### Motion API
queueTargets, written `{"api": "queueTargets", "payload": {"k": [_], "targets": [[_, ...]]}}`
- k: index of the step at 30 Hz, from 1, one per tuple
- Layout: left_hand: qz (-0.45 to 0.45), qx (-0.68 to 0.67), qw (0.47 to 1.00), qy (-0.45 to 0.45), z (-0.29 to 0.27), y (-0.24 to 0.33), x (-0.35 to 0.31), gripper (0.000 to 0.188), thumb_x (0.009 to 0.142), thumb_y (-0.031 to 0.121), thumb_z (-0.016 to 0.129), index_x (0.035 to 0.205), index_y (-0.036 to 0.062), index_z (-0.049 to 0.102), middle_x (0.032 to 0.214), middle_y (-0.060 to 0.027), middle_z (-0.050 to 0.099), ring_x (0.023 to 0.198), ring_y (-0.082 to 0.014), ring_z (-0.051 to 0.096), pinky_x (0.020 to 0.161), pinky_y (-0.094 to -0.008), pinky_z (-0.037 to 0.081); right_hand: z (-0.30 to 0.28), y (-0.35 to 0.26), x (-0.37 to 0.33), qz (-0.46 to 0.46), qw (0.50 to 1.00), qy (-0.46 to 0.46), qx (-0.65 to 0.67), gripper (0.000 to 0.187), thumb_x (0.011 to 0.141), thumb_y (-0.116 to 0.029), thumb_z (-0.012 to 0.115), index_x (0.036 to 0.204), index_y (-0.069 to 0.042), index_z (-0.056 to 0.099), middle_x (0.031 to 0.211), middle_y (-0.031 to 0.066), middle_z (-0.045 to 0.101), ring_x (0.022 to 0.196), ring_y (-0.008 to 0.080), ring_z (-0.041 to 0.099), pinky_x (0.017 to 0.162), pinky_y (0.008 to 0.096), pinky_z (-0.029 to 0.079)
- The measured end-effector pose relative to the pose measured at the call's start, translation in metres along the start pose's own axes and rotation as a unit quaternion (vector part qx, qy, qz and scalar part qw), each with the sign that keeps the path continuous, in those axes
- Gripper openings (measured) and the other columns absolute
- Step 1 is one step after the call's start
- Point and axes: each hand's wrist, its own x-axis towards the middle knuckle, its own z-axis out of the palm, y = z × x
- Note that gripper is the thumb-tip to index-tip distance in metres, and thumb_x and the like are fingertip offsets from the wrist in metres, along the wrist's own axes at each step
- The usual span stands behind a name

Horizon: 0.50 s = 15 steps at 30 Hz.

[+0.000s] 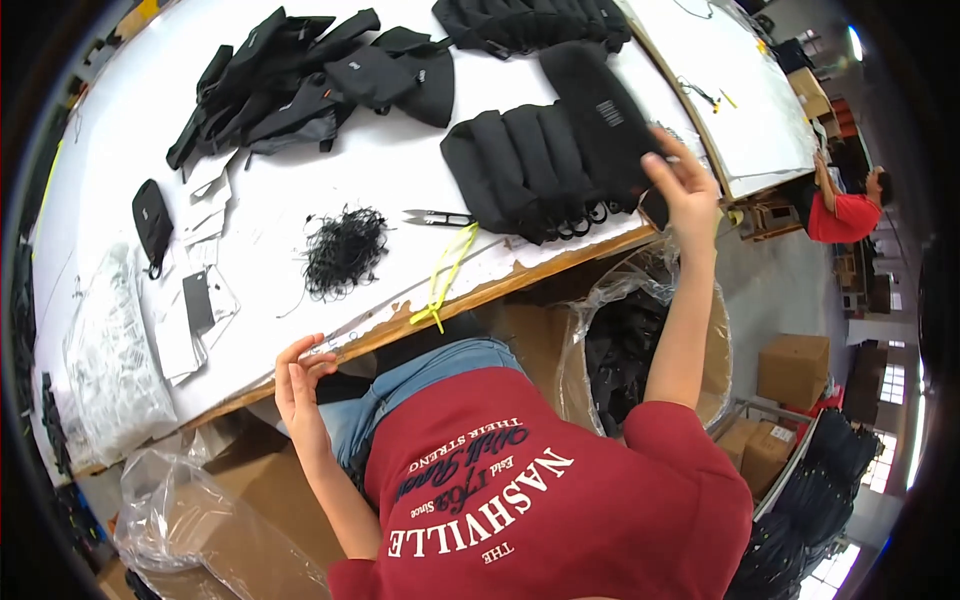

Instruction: Attaching brand tags and plastic fasteners to small black fabric pouches at an industrial work table.

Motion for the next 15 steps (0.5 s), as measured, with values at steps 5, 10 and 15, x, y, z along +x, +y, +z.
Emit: {"api": "queueTargets", "payload": {"k": [5,10,15], "targets": [[-0.017,-0.003,1.0,-0.006,-0.001,-0.004,0.006,0.036,0.1,0.028,0.036,0.111,-0.0015,0.052,0.11,-0.0132,0.058,0.089,-0.0163,0.058,0.079,-0.028,0.047,-0.058,0.064,0.046,-0.126,0.912,0.25,-0.299,0.03,0.08,-0.017,0.068,0.11,-0.016,0.066,0.097,0.0079,0.063,0.088,0.0207,0.058,0.076,0.031,0.047],[-0.024,0.001,0.999,-0.027,0.0,-0.004,0.007,0.031,0.1,0.025,0.038,0.106,-0.0008,0.054,0.103,-0.0113,0.06,0.088,-0.0156,0.059,0.08,-0.0272,0.046,-0.058,0.145,0.056,0.046,0.905,-0.018,-0.422,0.04,0.075,-0.014,0.062,0.114,-0.019,0.062,0.104,0.0148,0.058,0.1,0.0329,0.056,0.089,0.0373,0.045],[-0.031,0.012,0.999,-0.042,0.004,-0.003,0.005,0.026,0.098,0.019,0.04,0.102,-0.0014,0.056,0.097,-0.0094,0.062,0.086,-0.0134,0.058,0.079,-0.0252,0.045,-0.071,0.163,0.055,0.038,0.925,-0.037,-0.376,0.052,0.071,-0.011,0.061,0.121,-0.024,0.057,0.109,0.0173,0.054,0.101,0.0338,0.055,0.09,0.0374,0.045]]}}
